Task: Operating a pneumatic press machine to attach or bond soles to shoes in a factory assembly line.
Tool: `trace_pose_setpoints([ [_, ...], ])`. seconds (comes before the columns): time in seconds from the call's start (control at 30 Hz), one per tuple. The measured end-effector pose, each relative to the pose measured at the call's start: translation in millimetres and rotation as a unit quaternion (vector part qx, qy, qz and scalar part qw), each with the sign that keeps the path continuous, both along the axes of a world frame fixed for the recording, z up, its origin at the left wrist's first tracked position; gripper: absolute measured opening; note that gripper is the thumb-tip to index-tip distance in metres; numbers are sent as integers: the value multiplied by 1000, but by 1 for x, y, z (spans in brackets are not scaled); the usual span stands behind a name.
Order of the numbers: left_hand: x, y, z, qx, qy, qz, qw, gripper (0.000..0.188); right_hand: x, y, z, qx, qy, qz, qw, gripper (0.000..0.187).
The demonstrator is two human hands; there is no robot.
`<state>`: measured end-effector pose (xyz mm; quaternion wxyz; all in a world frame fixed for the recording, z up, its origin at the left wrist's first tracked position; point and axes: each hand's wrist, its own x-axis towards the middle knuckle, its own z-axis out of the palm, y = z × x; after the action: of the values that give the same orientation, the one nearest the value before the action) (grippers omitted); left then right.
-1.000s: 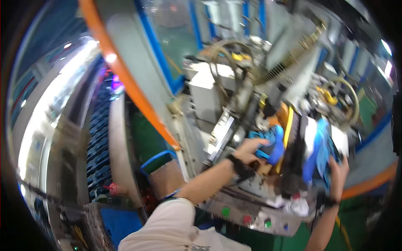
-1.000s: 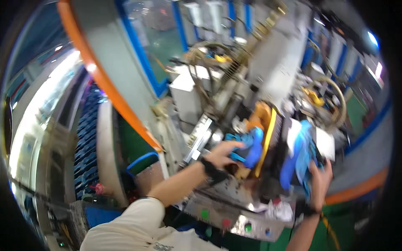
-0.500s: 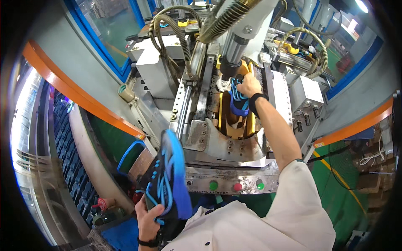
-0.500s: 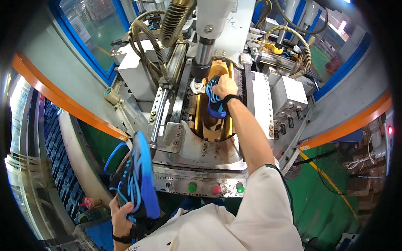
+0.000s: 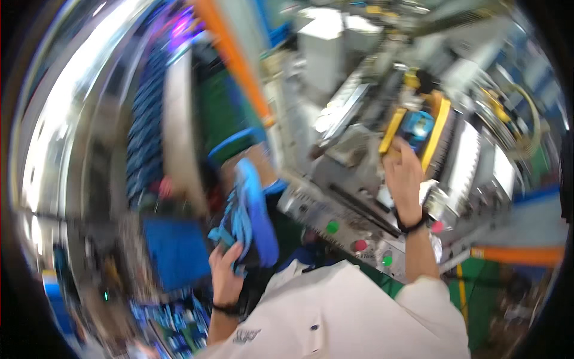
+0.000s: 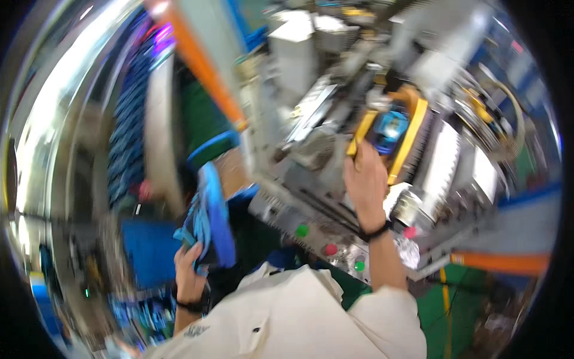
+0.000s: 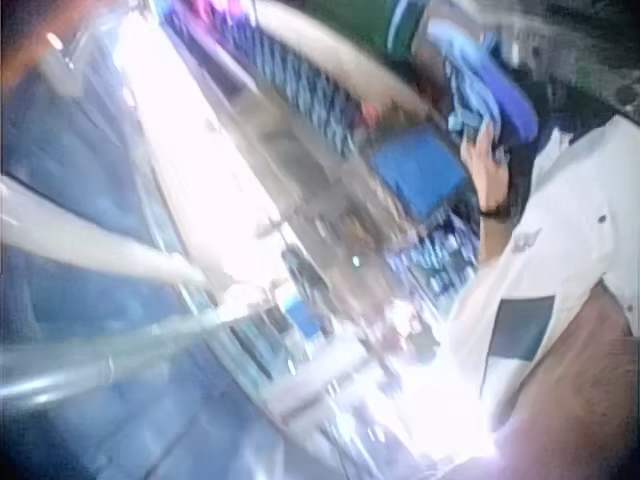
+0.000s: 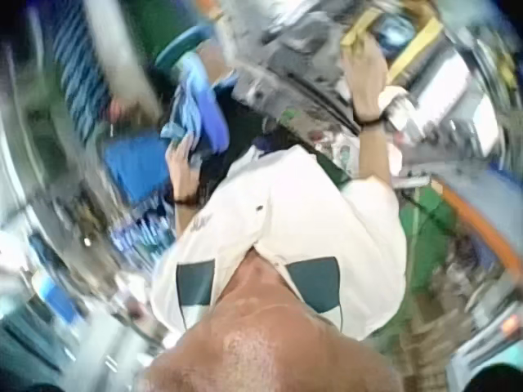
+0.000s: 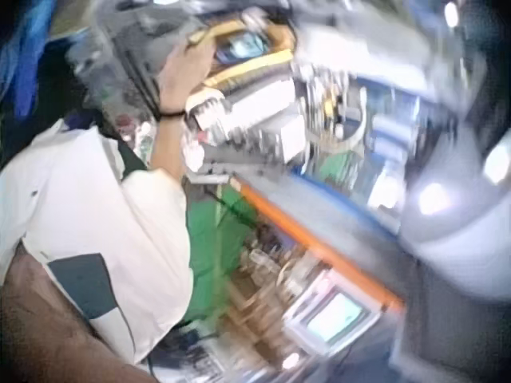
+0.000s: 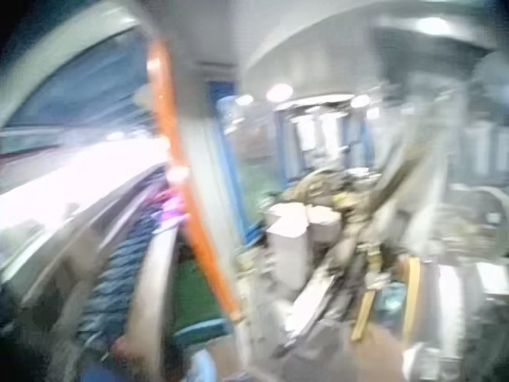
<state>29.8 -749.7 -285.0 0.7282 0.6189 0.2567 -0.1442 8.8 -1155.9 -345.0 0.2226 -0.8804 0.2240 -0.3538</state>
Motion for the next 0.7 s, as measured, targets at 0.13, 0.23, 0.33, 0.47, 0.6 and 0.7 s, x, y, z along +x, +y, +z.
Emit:
trace_pose_setpoints([
  [0.13, -25, 7, -1, 49, -67, -125, 989, 24, -18, 119, -64, 186, 81, 145, 968, 22],
  [0.23, -52, 9, -2, -76, -6, -47, 996, 25, -13, 147, -136, 49, 176, 189, 965, 16],
  [0.33, -89, 16, -12, -113, -33, 13, 993, 30, -14, 150, -193, 73, 199, 255, 943, 14],
  [0.47, -140, 51, -27, 35, -6, 58, 998, 30, -13, 146, -228, -36, 150, 274, 949, 13],
  [0.6, -188, 90, -29, 41, -40, 173, 983, 30, -3, 130, -228, 1, 178, 324, 929, 20],
  [0.7, -223, 122, -24, 152, -55, 168, 972, 26, 16, 126, -208, 53, 155, 337, 927, 25],
])
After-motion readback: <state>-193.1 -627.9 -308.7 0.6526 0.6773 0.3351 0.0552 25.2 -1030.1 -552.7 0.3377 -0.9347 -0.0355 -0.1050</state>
